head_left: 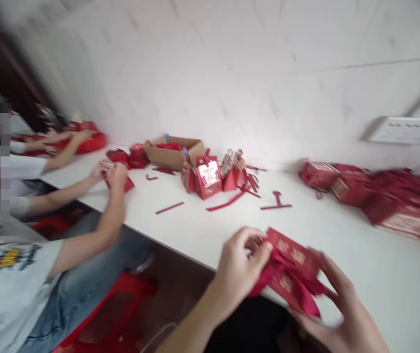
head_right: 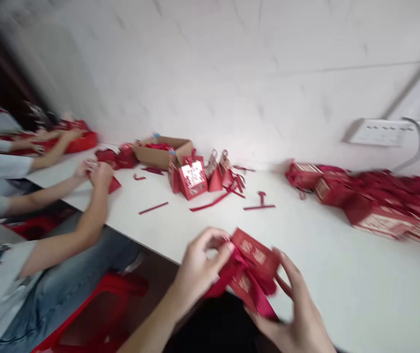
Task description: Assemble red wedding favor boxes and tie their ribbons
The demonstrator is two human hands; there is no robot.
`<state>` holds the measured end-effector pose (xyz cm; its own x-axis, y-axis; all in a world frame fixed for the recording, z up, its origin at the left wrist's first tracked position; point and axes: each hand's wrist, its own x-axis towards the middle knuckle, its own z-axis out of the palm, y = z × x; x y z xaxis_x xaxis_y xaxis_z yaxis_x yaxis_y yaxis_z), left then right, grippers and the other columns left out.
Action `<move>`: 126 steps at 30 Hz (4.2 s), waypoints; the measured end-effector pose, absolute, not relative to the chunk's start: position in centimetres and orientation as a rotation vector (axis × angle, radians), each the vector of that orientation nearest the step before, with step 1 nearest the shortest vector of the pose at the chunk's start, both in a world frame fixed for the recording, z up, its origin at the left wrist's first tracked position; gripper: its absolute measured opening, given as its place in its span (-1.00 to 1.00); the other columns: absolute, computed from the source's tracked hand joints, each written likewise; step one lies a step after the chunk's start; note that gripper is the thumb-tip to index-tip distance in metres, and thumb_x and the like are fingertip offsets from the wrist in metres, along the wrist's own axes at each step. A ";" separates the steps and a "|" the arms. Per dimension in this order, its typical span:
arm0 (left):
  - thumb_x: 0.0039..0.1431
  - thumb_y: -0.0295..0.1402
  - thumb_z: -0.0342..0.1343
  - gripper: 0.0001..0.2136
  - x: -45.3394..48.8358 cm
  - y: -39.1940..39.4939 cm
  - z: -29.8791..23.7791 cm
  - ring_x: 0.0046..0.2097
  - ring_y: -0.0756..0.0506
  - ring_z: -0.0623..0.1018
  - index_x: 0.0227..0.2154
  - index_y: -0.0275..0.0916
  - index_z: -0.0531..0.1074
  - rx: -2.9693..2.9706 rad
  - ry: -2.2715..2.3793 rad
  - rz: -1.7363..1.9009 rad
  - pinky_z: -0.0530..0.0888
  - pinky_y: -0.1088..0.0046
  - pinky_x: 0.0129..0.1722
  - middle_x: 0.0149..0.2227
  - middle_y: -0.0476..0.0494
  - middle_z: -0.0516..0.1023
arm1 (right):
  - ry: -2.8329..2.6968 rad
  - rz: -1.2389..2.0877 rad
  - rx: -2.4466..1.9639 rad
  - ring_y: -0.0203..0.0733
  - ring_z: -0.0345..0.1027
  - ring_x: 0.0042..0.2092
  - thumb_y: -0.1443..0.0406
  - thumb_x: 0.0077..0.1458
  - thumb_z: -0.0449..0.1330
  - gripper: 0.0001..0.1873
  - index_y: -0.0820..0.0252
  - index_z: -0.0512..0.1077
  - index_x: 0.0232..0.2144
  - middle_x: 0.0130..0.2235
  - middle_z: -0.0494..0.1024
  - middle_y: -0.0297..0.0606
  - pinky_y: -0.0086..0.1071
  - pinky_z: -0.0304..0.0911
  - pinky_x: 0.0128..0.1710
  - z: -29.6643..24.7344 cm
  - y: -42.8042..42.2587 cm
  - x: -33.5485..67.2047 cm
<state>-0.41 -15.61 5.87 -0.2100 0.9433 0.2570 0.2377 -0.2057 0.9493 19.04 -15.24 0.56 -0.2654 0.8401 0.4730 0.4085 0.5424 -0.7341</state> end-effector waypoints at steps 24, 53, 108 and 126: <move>0.07 -0.57 0.12 -0.91 5.6 -18.7 7.1 -0.40 -0.03 0.43 -0.37 -0.32 0.47 2.798 0.849 1.891 0.32 0.41 -0.40 -0.45 -0.07 0.55 | -1.759 0.527 -0.941 0.06 -0.13 0.32 0.20 -0.03 0.32 0.04 -0.09 -0.28 0.29 0.31 -0.01 -0.10 -0.01 0.22 0.14 3.3 -18.4 21.5; 0.15 -0.20 0.06 -0.78 11.6 -15.8 8.8 -0.39 -0.01 0.43 -0.49 -0.23 0.33 1.686 0.830 0.931 0.38 0.51 -0.40 -0.45 -0.01 0.41 | -1.568 0.298 -1.362 0.08 0.09 0.25 0.29 -0.14 0.38 0.06 -0.10 -0.15 0.28 0.29 0.08 -0.12 -0.05 0.28 0.11 5.0 -25.9 30.1; 0.21 -0.26 -0.10 -0.70 15.8 -14.2 5.1 -0.51 0.00 0.25 -0.63 -0.22 0.21 1.719 0.695 0.968 0.23 0.47 -0.55 -0.60 -0.01 0.20 | -1.362 0.200 -1.590 0.12 0.15 0.21 0.32 -0.21 0.41 0.11 -0.15 -0.12 0.27 0.29 0.10 -0.17 -0.01 0.31 0.08 4.9 -31.6 33.0; 0.13 -0.10 0.07 -0.47 16.6 -14.1 5.4 0.15 -0.27 0.35 0.13 -0.17 0.19 1.540 0.427 0.440 0.45 0.28 -0.02 0.15 -0.31 0.30 | -1.394 0.383 -1.567 0.07 0.17 0.21 0.36 -0.21 0.40 0.10 -0.12 -0.10 0.27 0.30 0.08 -0.19 -0.05 0.26 0.12 4.8 -31.2 33.4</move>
